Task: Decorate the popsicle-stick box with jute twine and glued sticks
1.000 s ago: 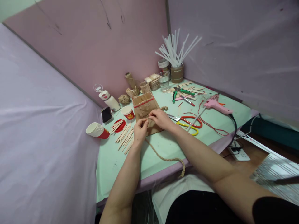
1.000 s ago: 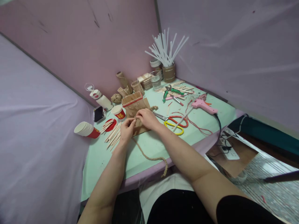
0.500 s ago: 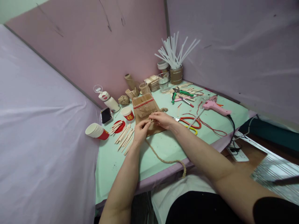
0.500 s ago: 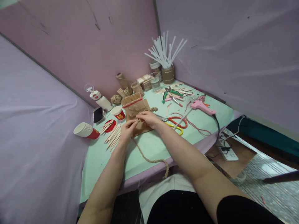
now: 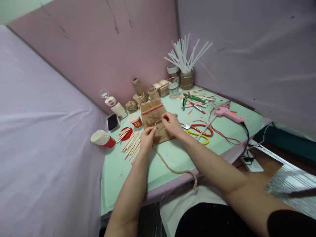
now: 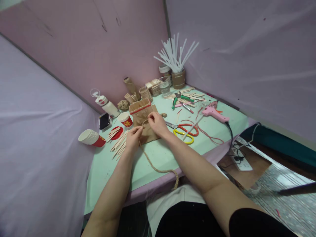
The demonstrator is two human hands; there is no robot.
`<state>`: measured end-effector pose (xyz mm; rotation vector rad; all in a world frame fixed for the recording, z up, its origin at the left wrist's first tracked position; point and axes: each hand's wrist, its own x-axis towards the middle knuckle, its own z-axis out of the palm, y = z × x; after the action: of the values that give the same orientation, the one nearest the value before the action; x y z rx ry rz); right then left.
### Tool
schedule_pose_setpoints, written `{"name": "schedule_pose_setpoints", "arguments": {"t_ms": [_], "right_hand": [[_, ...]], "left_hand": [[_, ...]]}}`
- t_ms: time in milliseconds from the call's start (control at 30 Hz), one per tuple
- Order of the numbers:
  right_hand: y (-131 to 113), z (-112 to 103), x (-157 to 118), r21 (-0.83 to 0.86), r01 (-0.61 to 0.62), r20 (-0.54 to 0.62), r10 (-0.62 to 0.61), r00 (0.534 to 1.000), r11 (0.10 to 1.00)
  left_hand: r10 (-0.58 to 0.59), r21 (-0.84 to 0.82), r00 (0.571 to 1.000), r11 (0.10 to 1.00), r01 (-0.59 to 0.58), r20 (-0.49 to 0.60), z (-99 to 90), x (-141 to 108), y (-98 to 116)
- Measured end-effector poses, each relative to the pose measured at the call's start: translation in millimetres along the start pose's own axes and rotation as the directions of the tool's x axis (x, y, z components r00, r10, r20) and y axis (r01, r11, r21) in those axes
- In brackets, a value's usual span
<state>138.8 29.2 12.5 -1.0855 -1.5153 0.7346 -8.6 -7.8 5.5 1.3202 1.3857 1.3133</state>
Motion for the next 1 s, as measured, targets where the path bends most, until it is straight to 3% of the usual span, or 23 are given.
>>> {"name": "schedule_pose_setpoints", "arguments": {"t_ms": [133,233,333,467,600,867,1000], "right_hand": [[-5.0,-0.5,-5.4,-0.021,0.339,0.201,-0.328,0.923,0.940],[-3.6,1.4,-7.0,-0.091,0.406,0.271,-0.370,0.889,0.909],[-2.4,2.9,-6.1,-0.123,0.322,0.265,-0.281,0.922,0.939],[-4.2,3.5,-4.2,-0.039,0.038,0.207,-0.029,0.978,0.999],[-2.8,2.6,-2.4,0.081,-0.208,0.251,0.182,0.951,0.975],[0.7,2.1,-0.6,0.180,-0.330,0.194,0.296,0.935,0.926],[-4.2,1.5,-2.1,0.285,-0.363,0.218,0.309,0.926,0.887]], "left_hand": [[-0.063,-0.042,0.998,0.997,0.062,-0.030,-1.2,1.7,-0.6],[-0.026,-0.010,0.999,1.000,0.026,-0.019,-1.8,1.4,0.1],[0.072,0.115,0.997,0.991,-0.074,0.023,-2.3,0.3,3.0],[0.185,0.239,0.982,0.952,-0.191,0.045,-2.2,-1.1,6.7],[0.149,0.257,0.986,0.952,-0.164,0.076,-2.6,-0.8,5.6],[0.009,0.049,0.995,0.999,-0.014,0.100,1.9,-2.1,9.0],[0.010,0.002,0.991,1.000,-0.010,0.136,2.9,-2.8,8.3]]}}
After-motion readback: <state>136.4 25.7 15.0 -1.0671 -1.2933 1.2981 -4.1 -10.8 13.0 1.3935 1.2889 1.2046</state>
